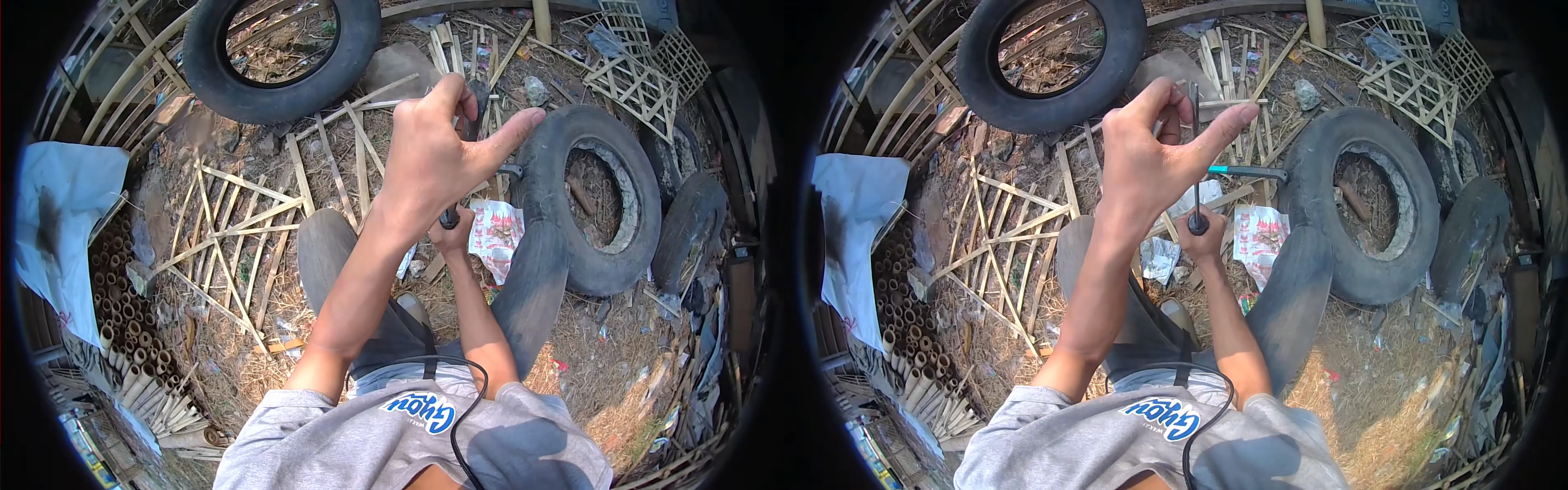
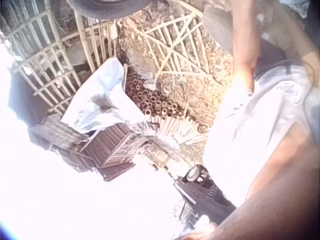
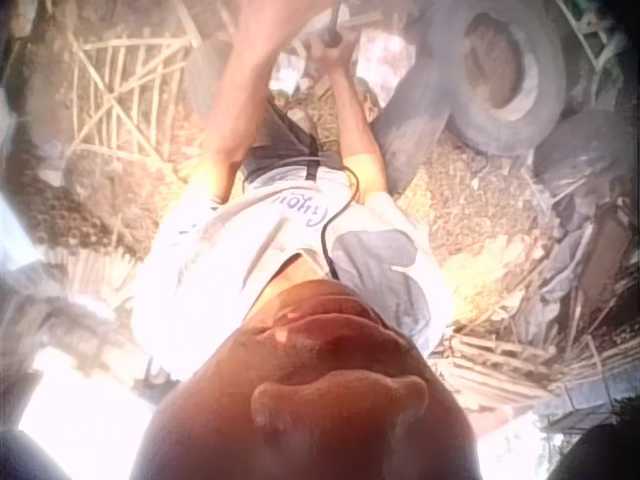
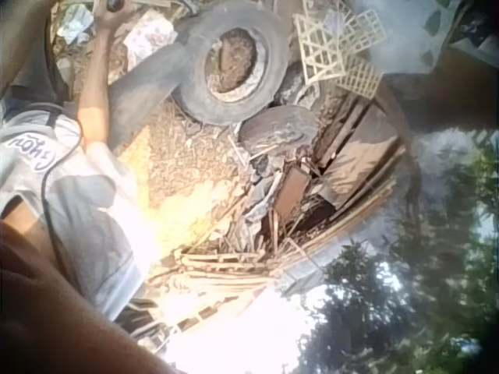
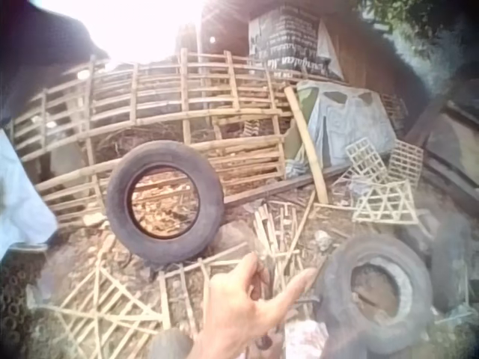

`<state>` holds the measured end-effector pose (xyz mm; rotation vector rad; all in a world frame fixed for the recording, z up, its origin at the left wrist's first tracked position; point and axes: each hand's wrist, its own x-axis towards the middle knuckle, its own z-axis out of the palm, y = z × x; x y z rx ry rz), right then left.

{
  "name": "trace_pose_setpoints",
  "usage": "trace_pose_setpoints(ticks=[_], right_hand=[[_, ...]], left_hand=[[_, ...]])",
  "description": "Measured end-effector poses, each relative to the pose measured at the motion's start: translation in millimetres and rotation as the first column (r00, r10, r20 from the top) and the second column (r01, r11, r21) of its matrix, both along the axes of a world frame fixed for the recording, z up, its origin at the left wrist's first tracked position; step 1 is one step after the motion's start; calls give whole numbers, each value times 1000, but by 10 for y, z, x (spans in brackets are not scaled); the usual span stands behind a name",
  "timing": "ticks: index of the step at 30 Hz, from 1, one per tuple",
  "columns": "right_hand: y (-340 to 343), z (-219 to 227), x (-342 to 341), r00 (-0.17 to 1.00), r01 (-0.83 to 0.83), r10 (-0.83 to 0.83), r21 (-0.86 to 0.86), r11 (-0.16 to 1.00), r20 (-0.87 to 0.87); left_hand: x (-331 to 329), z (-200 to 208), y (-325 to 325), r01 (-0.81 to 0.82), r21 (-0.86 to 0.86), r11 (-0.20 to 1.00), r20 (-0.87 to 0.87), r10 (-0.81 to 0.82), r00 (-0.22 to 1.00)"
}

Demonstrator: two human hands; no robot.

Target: The person shaves a thin strip of wood using a large knife while sitting on the ground, then begins assembling a wooden lattice frame by joining strips together.

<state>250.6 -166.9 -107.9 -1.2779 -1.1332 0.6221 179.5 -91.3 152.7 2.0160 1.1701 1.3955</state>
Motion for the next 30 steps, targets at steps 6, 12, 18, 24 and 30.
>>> trace_pose_setpoints(ticks=[6,12,18,24,30], right_hand=[[20,232,85,979,188,-194,84,979,68],[-63,84,200,973,210,-224,207,956,50],[-191,460,283,961,265,-272,99,959,57],[-230,767,503,968,216,-226,94,972,111],[-305,770,631,960,205,-236,195,959,152]], left_hand=[[179,25,-153,35,133,990,-7,-34,999],[336,16,-442,-36,261,965,-428,149,892],[302,220,-490,34,246,969,-262,33,964],[328,435,-522,-75,143,987,-218,105,970],[363,474,-627,-103,103,989,-130,116,985]])
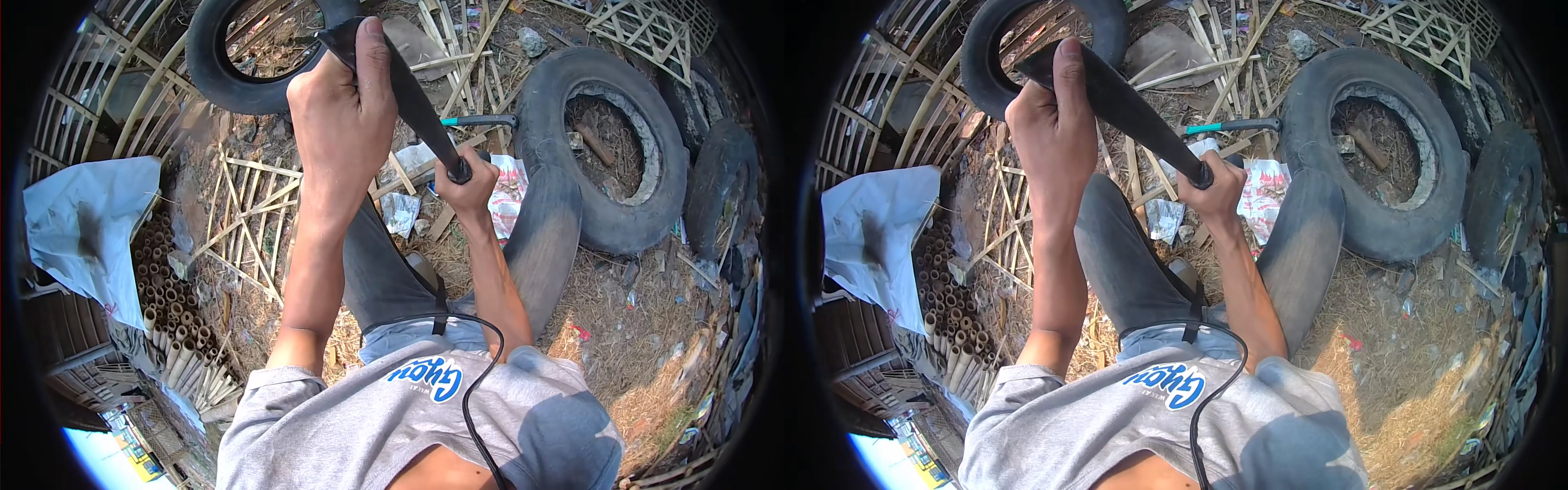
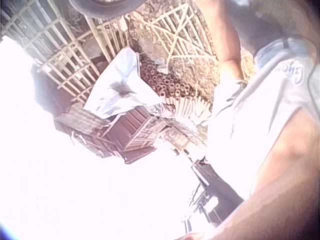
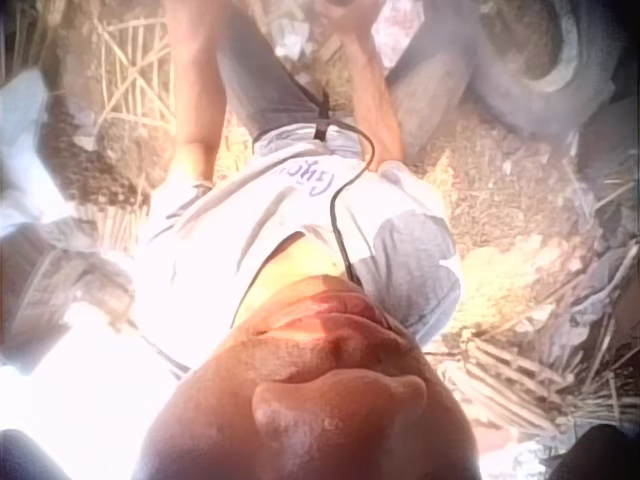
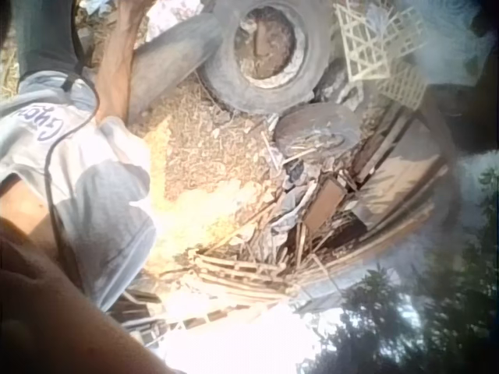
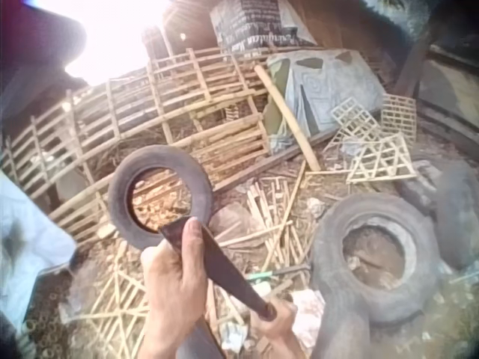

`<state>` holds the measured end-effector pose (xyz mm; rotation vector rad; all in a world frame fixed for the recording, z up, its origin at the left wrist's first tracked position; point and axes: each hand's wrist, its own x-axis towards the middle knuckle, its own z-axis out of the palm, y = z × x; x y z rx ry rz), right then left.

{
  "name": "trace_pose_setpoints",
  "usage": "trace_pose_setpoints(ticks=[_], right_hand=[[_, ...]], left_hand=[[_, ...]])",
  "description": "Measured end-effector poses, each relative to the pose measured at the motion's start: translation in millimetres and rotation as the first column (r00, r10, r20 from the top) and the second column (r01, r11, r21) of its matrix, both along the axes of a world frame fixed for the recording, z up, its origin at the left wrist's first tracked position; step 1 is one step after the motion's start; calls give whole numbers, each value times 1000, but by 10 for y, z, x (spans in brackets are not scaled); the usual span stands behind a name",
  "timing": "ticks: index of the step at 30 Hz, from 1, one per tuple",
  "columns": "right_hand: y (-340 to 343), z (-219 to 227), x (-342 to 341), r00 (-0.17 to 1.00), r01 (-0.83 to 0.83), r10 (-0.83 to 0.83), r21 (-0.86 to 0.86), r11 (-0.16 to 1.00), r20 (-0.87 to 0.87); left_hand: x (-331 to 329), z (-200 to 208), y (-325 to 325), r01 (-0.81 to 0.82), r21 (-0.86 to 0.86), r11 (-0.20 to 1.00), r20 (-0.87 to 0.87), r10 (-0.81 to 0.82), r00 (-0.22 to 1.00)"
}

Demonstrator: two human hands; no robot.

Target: The person shaves a thin strip of wood using a large knife while sitting on the ground, then begins assembling a wooden lattice frame by joining strips together.

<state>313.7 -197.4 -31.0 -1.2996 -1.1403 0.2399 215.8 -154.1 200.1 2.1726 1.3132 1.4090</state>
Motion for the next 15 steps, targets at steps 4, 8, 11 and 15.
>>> trace_pose_setpoints(ticks=[4,8,11,15], right_hand=[[-55,37,-16,995,-59,52,-83,995,-85],[-89,37,121,997,-21,15,-83,996,-76],[-97,195,287,972,-232,234,-204,951,-19],[-137,266,206,965,-263,258,-197,944,-54]], left_hand=[[85,-43,-98,-2,-2,1000,-16,2,1000],[124,-53,-115,-18,-13,1000,-15,18,1000],[-3,-107,-31,-155,-9,988,-33,155,987],[29,-149,-122,-171,80,982,152,157,976]])
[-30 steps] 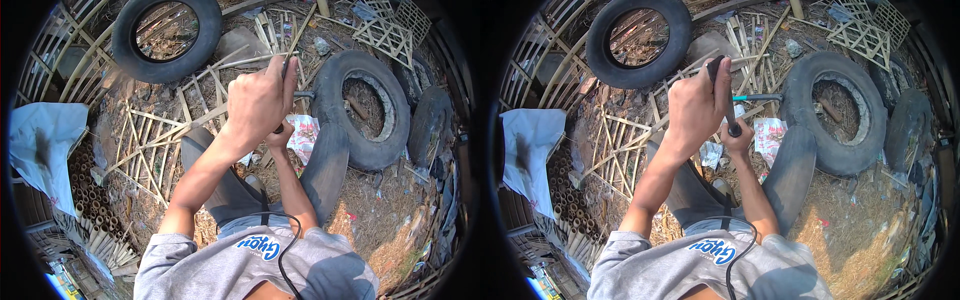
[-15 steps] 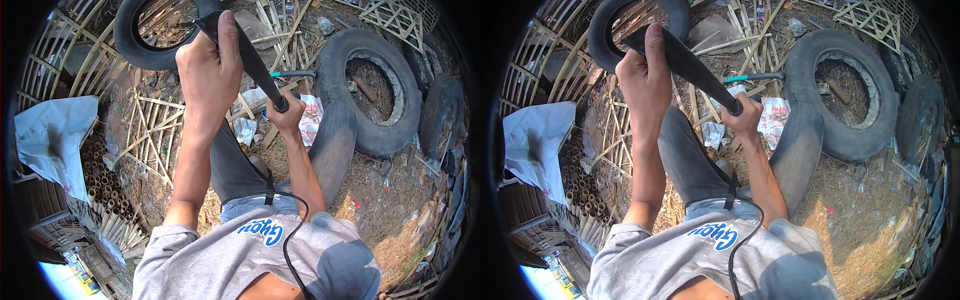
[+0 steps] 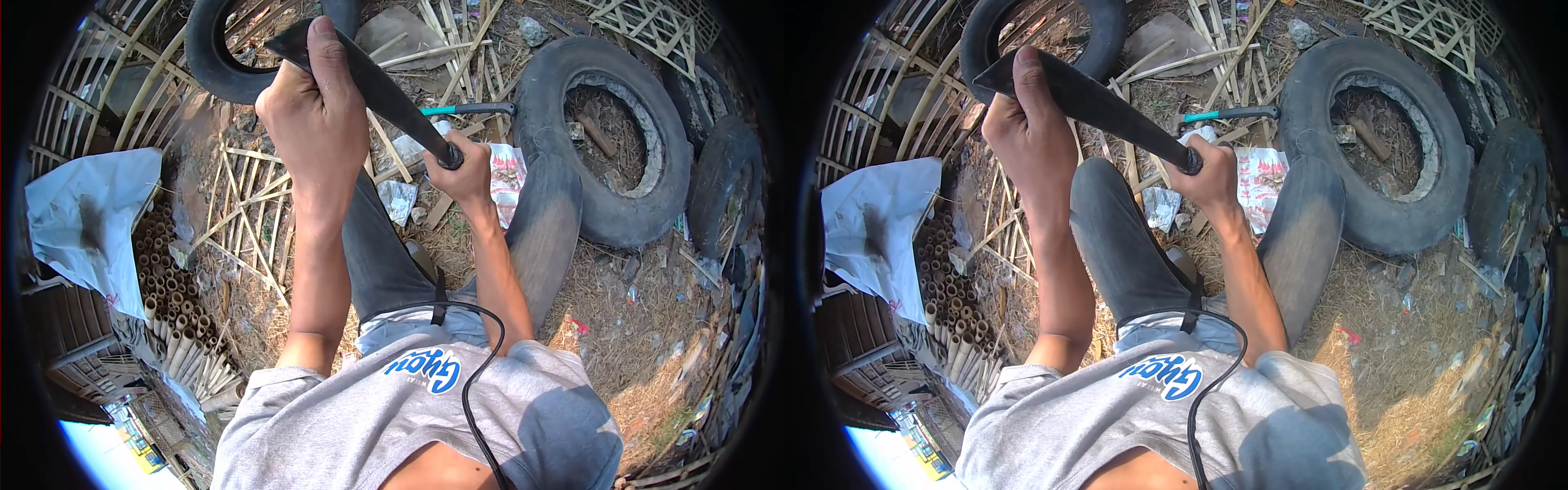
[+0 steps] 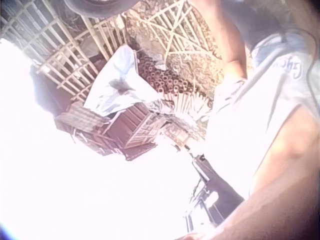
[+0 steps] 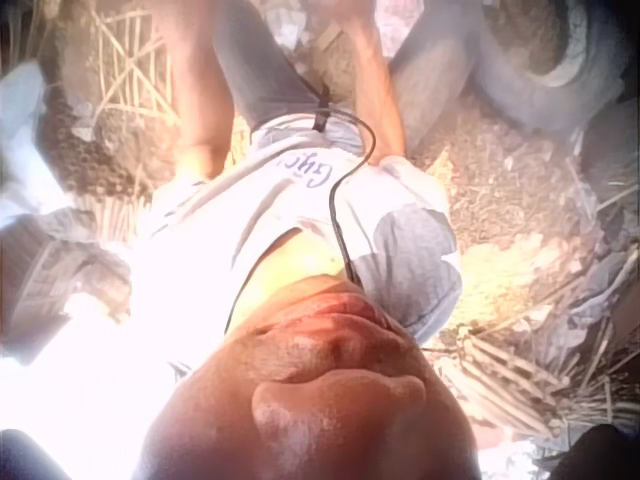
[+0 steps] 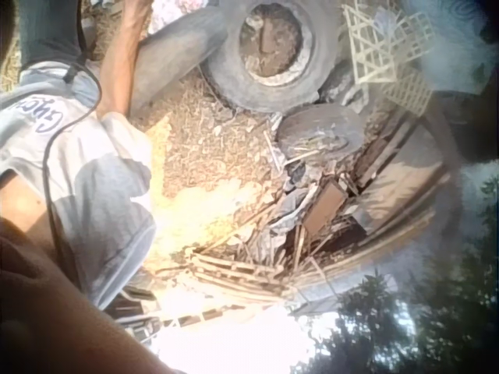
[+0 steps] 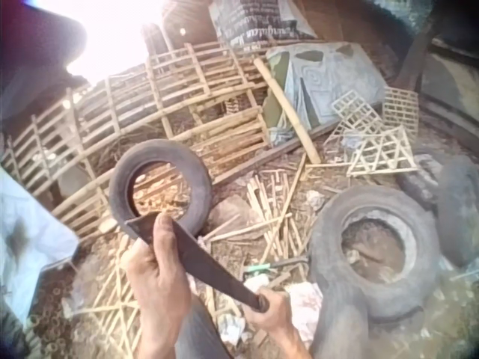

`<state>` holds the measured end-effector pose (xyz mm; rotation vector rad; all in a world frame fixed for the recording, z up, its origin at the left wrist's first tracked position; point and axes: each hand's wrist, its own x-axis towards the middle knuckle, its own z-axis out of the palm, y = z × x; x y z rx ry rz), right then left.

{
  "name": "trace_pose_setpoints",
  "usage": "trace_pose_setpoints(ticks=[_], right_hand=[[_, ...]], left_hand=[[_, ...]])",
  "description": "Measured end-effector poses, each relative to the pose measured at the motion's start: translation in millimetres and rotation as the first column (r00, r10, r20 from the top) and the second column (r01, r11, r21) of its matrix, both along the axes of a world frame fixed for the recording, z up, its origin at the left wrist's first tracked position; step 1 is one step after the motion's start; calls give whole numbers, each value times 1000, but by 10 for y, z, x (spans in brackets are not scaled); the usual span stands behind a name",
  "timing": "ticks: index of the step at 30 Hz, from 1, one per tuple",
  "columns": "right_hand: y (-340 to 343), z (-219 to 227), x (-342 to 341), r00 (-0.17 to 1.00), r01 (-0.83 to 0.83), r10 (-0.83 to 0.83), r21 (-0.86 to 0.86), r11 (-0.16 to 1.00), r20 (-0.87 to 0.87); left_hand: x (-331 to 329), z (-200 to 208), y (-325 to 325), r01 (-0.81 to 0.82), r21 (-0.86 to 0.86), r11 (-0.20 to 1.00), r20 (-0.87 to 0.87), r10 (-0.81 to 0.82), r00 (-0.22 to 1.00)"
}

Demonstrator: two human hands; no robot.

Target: The person shaves a thin strip of wood using a large knife while sitting on the ground, then begins assembling a wooden lattice frame by joining strips together.

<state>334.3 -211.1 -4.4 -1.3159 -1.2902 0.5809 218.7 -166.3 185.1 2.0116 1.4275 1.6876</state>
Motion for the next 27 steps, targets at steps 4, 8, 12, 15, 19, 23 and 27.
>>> trace_pose_setpoints(ticks=[4,8,12,15,19,23,27], right_hand=[[0,234,-40,990,-137,137,22,990,21],[-106,163,64,960,-142,120,73,987,255],[-188,-67,29,975,-13,9,15,1000,222],[-185,-74,-11,974,-40,35,20,999,223],[-229,-29,-18,979,-76,90,-84,994,183],[-219,15,48,975,-57,58,-11,998,212],[-225,76,43,960,-159,147,32,987,240]], left_hand=[[-268,187,236,-195,-74,978,23,197,980],[-348,232,126,15,-54,998,237,-2,972],[-263,103,-148,73,-28,997,187,-67,980],[-211,46,-193,56,-17,998,171,-52,984],[-248,31,-128,30,-9,1000,191,-28,981],[-242,36,-106,-34,-6,999,199,34,980],[-351,79,137,-108,-49,993,83,112,990]])
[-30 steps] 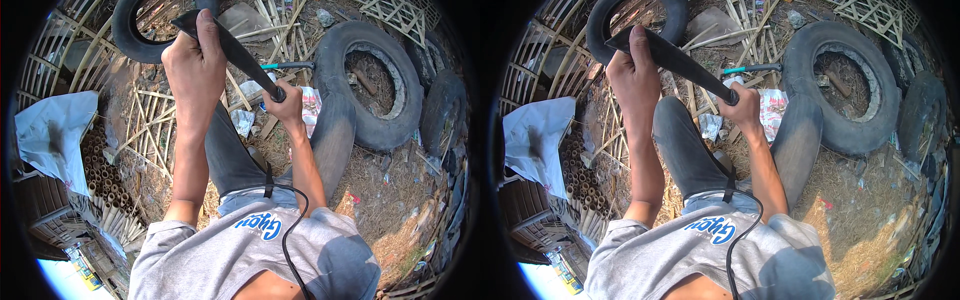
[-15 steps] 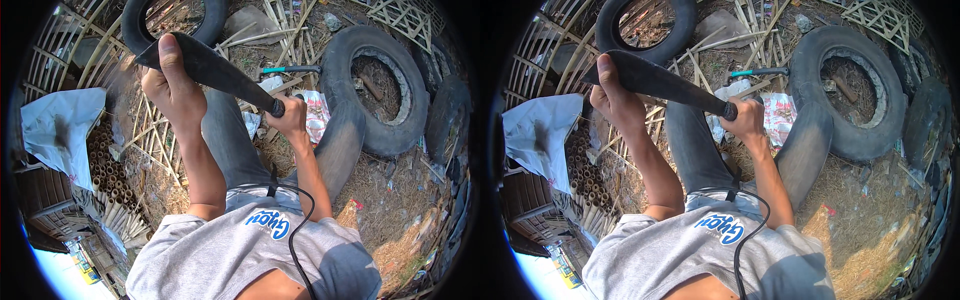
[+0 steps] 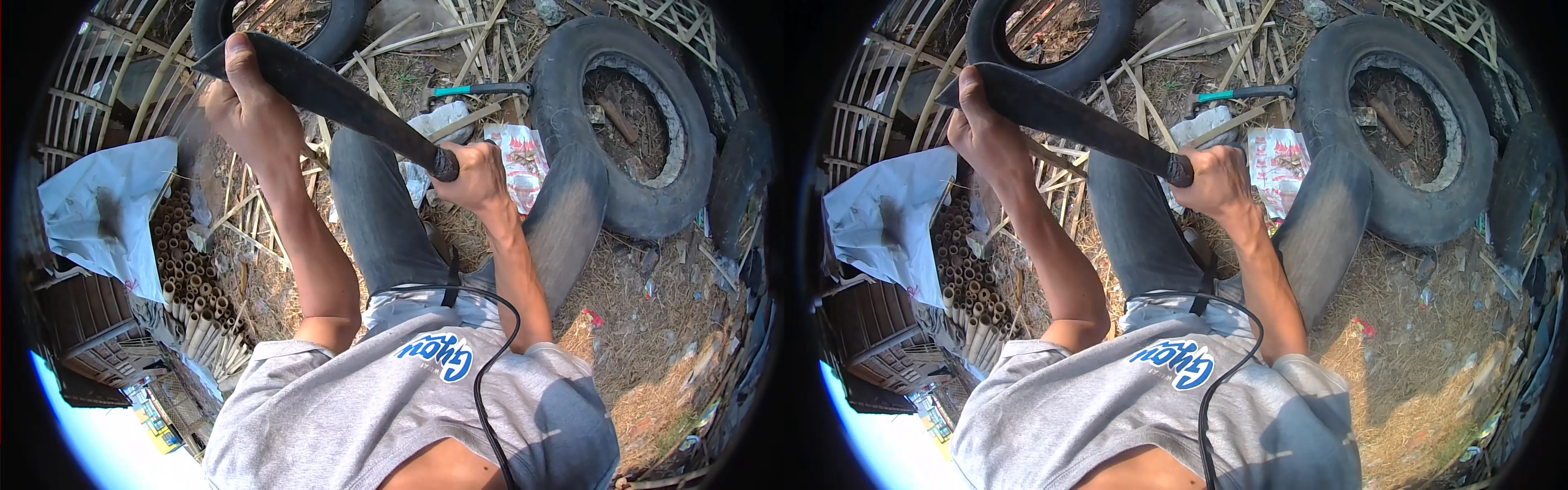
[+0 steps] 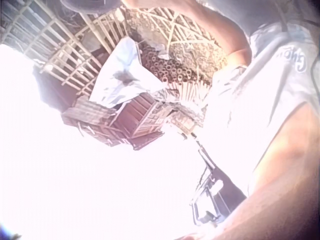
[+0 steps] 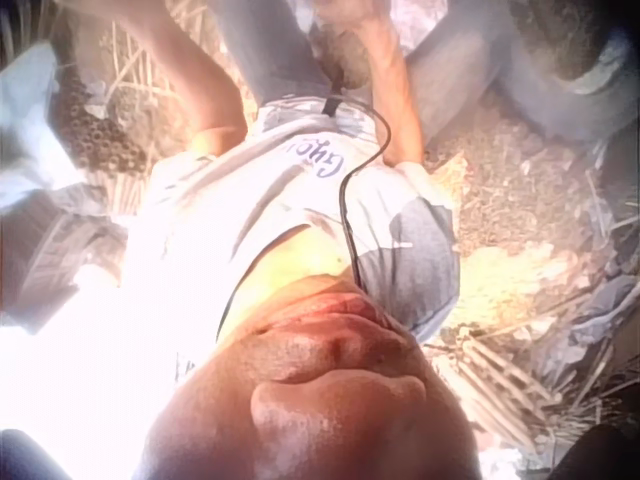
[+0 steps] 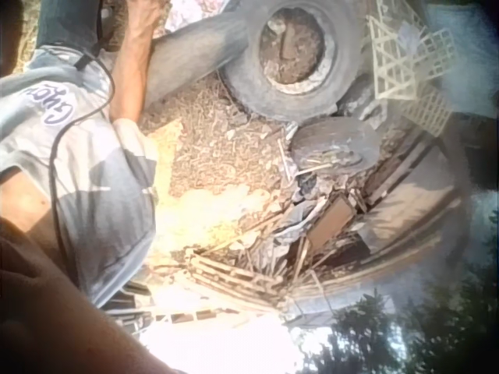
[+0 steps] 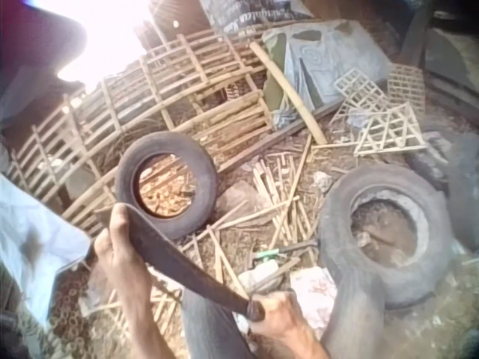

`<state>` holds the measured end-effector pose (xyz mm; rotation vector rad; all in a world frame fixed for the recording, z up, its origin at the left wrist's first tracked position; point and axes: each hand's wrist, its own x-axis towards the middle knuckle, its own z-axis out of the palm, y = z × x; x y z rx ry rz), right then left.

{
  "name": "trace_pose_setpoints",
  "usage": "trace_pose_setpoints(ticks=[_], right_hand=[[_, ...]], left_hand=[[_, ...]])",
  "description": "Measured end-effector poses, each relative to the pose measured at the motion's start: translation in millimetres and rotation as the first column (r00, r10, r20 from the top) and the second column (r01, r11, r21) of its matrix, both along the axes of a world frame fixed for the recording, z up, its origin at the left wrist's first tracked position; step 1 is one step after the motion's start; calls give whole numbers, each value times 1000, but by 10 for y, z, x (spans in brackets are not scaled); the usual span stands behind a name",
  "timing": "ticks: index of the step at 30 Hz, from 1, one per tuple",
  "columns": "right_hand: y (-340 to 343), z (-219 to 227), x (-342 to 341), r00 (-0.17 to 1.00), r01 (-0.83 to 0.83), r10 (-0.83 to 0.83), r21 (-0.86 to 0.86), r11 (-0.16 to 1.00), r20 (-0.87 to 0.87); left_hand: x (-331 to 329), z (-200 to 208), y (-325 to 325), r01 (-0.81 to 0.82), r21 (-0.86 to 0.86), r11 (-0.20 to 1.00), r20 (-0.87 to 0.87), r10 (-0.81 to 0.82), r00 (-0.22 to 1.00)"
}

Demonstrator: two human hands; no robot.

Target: The person shaves a thin strip of wood using a large knife while sitting on the ground, then begins assembling a wooden lattice frame by joining strips together.

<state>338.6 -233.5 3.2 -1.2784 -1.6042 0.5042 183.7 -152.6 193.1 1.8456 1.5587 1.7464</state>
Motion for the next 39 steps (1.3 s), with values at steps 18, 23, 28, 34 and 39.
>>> trace_pose_setpoints(ticks=[18,23,28,34,39], right_hand=[[43,123,-8,992,-85,77,-79,993,-99],[45,85,-129,986,-94,78,-107,990,-145],[35,94,-223,986,-26,-19,-257,966,-169],[45,151,-56,987,-104,76,-209,972,-138],[15,138,-46,983,-155,141,-120,981,-116]], left_hand=[[-2,-9,254,15,-35,999,45,-13,999],[-44,12,333,-48,-143,989,-21,45,999],[16,-34,238,-54,-36,998,-76,51,996],[-149,-93,173,28,-60,998,4,-28,1000],[-181,-39,222,-2,-140,990,4,2,1000]])
